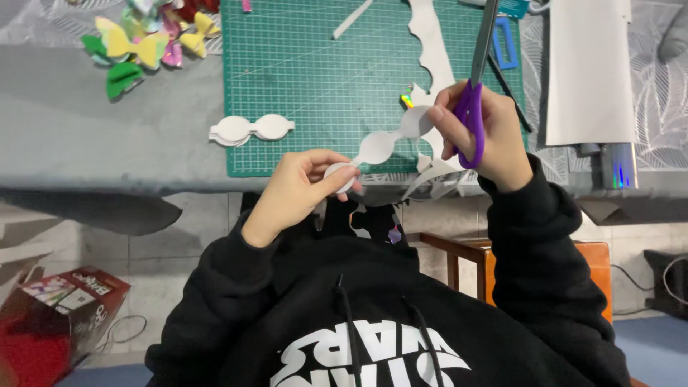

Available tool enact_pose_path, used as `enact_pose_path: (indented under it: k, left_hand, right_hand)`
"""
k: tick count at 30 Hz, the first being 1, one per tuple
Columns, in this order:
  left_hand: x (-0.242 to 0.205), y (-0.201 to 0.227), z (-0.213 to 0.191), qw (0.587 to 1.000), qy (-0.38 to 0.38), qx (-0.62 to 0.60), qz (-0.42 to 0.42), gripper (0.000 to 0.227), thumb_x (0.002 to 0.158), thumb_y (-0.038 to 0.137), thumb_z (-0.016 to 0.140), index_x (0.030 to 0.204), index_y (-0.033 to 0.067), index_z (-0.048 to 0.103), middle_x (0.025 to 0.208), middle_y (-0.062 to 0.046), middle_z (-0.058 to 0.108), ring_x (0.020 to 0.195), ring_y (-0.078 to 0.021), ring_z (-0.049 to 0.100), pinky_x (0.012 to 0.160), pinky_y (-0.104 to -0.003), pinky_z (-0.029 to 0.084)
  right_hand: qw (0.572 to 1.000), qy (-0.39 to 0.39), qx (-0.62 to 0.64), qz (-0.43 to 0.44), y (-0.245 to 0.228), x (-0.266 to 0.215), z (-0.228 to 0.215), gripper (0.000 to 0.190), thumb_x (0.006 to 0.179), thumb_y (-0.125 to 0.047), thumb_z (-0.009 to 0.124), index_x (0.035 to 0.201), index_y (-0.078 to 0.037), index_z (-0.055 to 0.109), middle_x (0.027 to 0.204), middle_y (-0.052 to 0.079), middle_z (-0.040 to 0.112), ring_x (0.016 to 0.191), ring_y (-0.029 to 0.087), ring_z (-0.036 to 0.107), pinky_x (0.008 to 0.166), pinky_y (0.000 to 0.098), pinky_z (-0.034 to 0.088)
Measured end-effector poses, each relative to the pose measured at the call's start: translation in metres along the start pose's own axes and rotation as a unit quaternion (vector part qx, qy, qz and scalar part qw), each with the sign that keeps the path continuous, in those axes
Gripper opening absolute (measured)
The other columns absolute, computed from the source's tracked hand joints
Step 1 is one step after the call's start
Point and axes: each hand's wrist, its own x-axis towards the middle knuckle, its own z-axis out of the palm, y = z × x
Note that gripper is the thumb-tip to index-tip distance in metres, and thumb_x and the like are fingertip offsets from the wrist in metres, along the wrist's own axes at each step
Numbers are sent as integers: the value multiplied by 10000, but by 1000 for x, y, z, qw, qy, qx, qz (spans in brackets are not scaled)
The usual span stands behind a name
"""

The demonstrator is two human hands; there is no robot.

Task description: Cutting out decorative shapes from a sheet of leather or synthetic material using scissors.

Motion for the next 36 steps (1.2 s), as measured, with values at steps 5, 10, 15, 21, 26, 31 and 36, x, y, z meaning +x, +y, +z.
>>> enact_pose_path:
  k: [5,10,15,21,26,31,36]
  left_hand:
    - [-21,3,-7,996,45,51,-59,257,974,206,674,1075,-22,737,892,-80,795,664,-76,673,612,-216,537]
    - [-31,-17,-10,990,100,78,-61,263,953,196,690,1060,-40,738,849,-90,796,598,-91,673,553,-230,542]
    - [-34,-31,-17,988,122,62,-75,258,959,181,687,1079,-41,741,852,-109,795,620,-109,689,559,-233,544]
    - [-32,-54,-14,993,99,2,-67,245,980,168,654,1110,-30,720,910,-98,797,770,-127,760,662,-223,575]
    - [-31,-62,-9,994,85,-13,-65,216,960,125,682,1074,-55,719,897,-115,786,777,-152,760,707,-255,612]
    - [-31,-66,-8,993,88,-38,-63,196,960,102,682,1050,-68,716,903,-111,769,822,-158,776,738,-265,632]
    - [-31,-61,-5,994,87,-30,-66,192,955,101,680,1046,-66,713,899,-108,771,813,-163,777,733,-262,632]
  right_hand:
    - [996,-8,-93,5,-13,-9,24,240,1010,-201,702,1054,24,631,820,52,701,580,85,662,498,234,500]
    - [971,-104,-201,73,8,-60,39,408,940,-449,657,938,-41,650,642,77,690,537,156,702,520,301,536]
    - [915,-399,-46,26,36,-104,53,645,918,-765,449,930,-122,505,738,21,590,644,209,652,619,357,530]
    - [912,-406,-54,13,52,-96,72,621,964,-734,468,937,-117,525,731,46,594,663,256,644,624,383,506]
    - [919,-390,-60,19,56,-76,86,596,940,-707,480,933,-112,522,685,42,603,609,254,645,574,374,491]
    - [925,-375,-56,0,61,-72,91,574,965,-683,481,921,-112,526,701,40,597,620,254,641,572,370,492]
    - [928,-367,-58,16,62,-73,94,579,948,-681,495,880,-107,526,648,33,581,568,226,628,549,355,488]
